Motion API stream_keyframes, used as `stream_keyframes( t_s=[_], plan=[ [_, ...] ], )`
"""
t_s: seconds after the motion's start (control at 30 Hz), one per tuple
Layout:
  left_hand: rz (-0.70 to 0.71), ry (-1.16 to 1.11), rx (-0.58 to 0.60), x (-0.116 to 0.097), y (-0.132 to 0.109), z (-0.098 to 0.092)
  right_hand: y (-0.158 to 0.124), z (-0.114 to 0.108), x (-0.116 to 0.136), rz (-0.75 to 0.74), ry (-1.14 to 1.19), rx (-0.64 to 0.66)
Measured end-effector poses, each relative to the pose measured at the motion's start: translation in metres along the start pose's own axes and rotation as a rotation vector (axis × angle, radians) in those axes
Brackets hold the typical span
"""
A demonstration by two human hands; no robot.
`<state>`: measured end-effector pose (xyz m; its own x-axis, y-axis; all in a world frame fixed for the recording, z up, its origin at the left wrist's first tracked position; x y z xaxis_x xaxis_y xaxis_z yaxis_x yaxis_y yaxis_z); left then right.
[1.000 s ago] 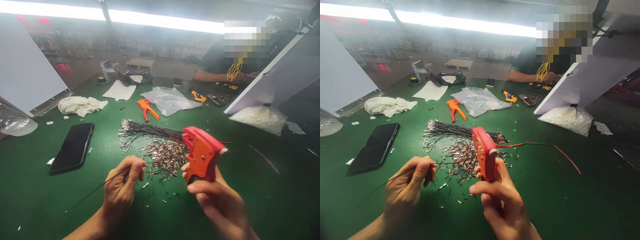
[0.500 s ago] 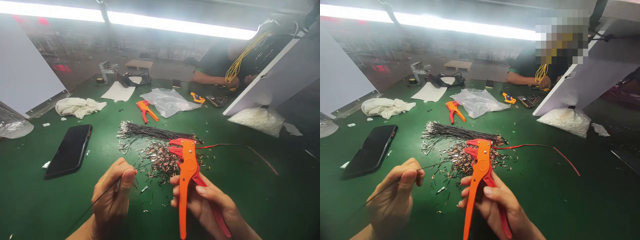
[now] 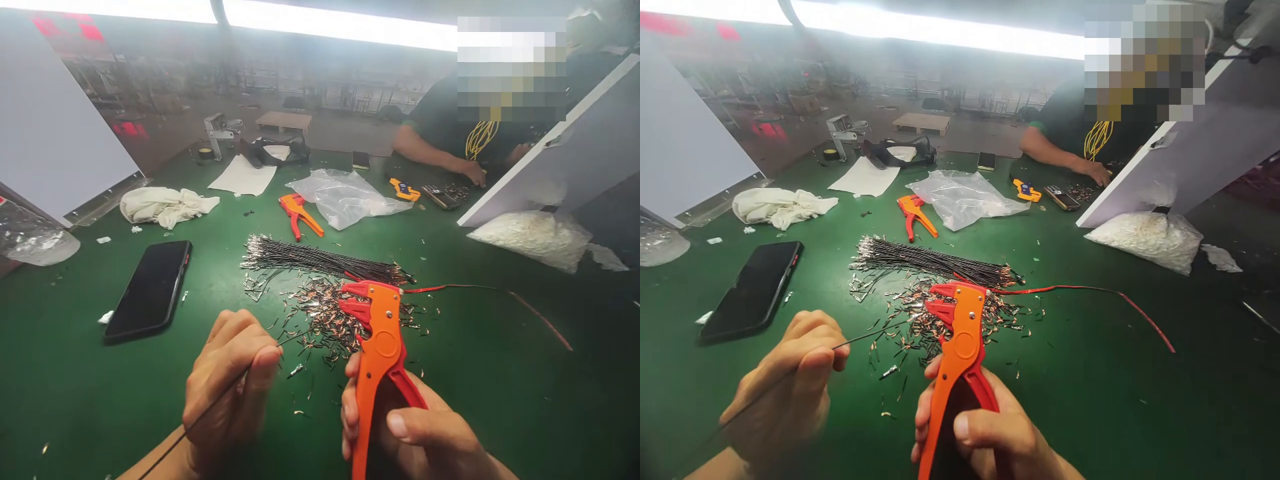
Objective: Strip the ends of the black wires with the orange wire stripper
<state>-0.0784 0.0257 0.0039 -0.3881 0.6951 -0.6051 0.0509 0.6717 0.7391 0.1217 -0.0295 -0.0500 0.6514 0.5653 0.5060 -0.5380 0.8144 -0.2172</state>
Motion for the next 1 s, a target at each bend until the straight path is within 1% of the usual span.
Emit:
stream_keyframes(
  t_s=[0.1, 0.17, 0.3, 0.37, 0.43, 0.63, 0.73, 0.83, 1.0],
  plan=[
    [0.039, -0.007, 0.098, -0.005, 0.001, 0.003, 0.0, 0.001, 0.0, -0.037, -0.038, -0.017],
    [0.023, -0.005, 0.098, -0.006, 0.001, 0.003, 0.0, -0.001, 0.001, -0.092, -0.121, -0.047],
    [0.016, -0.012, 0.136, -0.008, -0.001, 0.007, 0.0, -0.003, 0.0, -0.234, -0.396, -0.074],
    [0.015, -0.015, 0.152, -0.009, -0.002, 0.01, 0.0, -0.002, -0.003, -0.25, -0.47, -0.082],
    [0.025, -0.021, 0.169, -0.012, -0.003, 0.011, 0.001, 0.0, -0.009, -0.233, -0.478, -0.081],
    [0.109, 0.03, 0.221, -0.022, 0.0, 0.009, 0.002, 0.001, -0.026, -0.123, -0.356, -0.098],
    [0.136, 0.081, 0.253, -0.027, 0.004, 0.01, 0.003, 0.002, -0.026, -0.082, -0.395, -0.068],
    [0.163, 0.123, 0.283, -0.031, 0.006, 0.01, 0.004, 0.005, -0.023, -0.073, -0.447, -0.028],
    [0.219, 0.168, 0.318, -0.032, 0.002, 0.011, 0.006, 0.006, -0.022, -0.066, -0.479, -0.095]
  ],
)
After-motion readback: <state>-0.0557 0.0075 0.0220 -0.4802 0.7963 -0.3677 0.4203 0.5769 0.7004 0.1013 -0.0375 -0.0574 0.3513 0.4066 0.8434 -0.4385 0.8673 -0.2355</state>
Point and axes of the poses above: each hand's wrist, its own y-axis towards the middle knuckle, its own z-axis out of the palm, x = y × z, the point moved 4 cm from there along y, towards the middle knuckle, and after that the axes turned 2 degrees about z, right-handed, at the moved point
